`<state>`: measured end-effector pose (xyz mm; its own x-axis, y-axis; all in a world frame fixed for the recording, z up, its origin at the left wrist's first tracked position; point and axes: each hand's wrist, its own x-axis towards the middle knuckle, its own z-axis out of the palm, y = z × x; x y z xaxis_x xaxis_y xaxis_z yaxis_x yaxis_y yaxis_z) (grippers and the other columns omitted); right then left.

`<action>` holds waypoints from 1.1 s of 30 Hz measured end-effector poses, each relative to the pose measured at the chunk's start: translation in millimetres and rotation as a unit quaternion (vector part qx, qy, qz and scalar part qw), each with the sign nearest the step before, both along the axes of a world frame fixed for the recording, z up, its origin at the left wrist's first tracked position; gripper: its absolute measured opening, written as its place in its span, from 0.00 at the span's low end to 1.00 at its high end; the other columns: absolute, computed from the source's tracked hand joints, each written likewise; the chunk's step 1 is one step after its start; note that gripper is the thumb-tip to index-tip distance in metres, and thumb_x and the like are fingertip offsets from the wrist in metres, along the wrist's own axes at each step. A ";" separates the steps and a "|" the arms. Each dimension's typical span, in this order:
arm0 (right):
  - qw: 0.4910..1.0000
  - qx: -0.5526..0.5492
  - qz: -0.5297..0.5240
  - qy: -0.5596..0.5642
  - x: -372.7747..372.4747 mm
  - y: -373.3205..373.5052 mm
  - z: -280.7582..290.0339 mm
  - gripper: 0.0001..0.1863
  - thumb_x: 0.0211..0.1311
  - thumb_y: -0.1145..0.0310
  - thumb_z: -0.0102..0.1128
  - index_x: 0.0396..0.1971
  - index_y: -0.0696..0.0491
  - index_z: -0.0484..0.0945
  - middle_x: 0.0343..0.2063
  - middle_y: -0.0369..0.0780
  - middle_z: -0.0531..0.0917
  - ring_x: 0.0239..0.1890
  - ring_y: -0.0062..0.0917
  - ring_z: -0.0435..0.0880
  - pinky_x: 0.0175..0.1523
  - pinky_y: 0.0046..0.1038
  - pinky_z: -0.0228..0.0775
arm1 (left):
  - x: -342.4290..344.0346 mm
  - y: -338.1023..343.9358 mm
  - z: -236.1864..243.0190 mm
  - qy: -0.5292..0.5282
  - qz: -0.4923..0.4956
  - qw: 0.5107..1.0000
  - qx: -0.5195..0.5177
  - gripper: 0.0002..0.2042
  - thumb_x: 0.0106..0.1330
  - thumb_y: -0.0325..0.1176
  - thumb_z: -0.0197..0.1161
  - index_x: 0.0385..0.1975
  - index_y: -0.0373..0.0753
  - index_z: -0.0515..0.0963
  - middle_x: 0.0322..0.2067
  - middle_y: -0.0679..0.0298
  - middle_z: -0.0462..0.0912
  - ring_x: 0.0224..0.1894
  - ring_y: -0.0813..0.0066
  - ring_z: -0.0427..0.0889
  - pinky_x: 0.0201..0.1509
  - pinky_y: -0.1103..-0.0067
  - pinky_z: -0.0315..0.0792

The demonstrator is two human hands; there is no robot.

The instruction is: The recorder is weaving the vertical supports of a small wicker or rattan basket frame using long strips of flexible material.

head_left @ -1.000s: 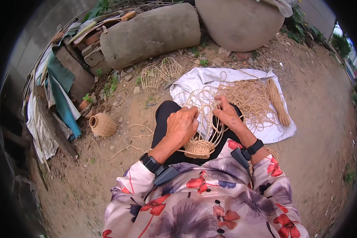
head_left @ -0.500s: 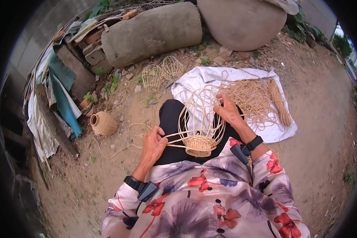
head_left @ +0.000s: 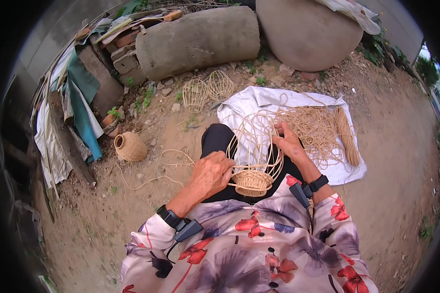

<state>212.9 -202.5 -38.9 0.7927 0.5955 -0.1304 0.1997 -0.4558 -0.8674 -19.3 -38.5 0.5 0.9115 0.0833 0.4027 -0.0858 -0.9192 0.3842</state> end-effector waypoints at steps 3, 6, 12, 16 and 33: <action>1.000 0.011 0.014 -0.022 10.9 -1.3 -15.0 0.28 0.48 0.66 0.58 0.53 0.56 0.67 0.46 0.51 0.75 0.41 0.38 0.80 0.38 0.33 0.76 | 4.0 5.0 -4.0 -0.010 -0.003 1.000 0.012 0.04 0.54 0.27 0.61 0.28 0.36 0.79 0.24 0.56 0.76 0.30 0.58 0.79 0.34 0.66 0.73; 0.999 0.042 0.006 0.019 0.5 -9.7 2.6 0.28 0.48 0.67 0.59 0.52 0.57 0.67 0.47 0.51 0.73 0.39 0.36 0.79 0.31 0.31 0.77 | -6.7 50.5 -14.6 -0.010 0.128 0.991 0.046 0.08 0.52 0.28 0.62 0.30 0.34 0.81 0.23 0.55 0.80 0.27 0.57 0.81 0.33 0.68 0.74; 0.995 0.065 0.018 0.068 2.5 -7.8 -0.3 0.28 0.48 0.67 0.59 0.52 0.56 0.66 0.48 0.50 0.71 0.37 0.32 0.78 0.23 0.27 0.75 | -1.2 70.7 -13.3 0.116 0.189 0.901 -0.373 0.06 0.63 0.29 0.59 0.31 0.36 0.81 0.22 0.63 0.81 0.27 0.74 0.82 0.25 0.76 0.75; 0.994 0.073 0.024 0.071 8.5 -6.6 -12.9 0.28 0.48 0.67 0.59 0.53 0.56 0.66 0.48 0.49 0.71 0.37 0.31 0.77 0.23 0.27 0.74 | 23.5 40.1 -11.5 0.090 0.034 0.734 -0.673 0.06 0.65 0.33 0.62 0.33 0.37 0.82 0.26 0.67 0.82 0.27 0.81 0.81 0.26 0.84 0.75; 0.962 0.157 -0.049 -0.216 -31.5 -8.0 35.7 0.21 0.58 0.58 0.60 0.44 0.58 0.72 0.39 0.48 0.79 0.41 0.43 0.79 0.47 0.39 0.70 | 60.3 -21.2 11.1 -0.045 0.041 0.998 -0.023 0.12 0.55 0.22 0.55 0.38 0.34 0.80 0.29 0.50 0.80 0.30 0.52 0.81 0.32 0.65 0.74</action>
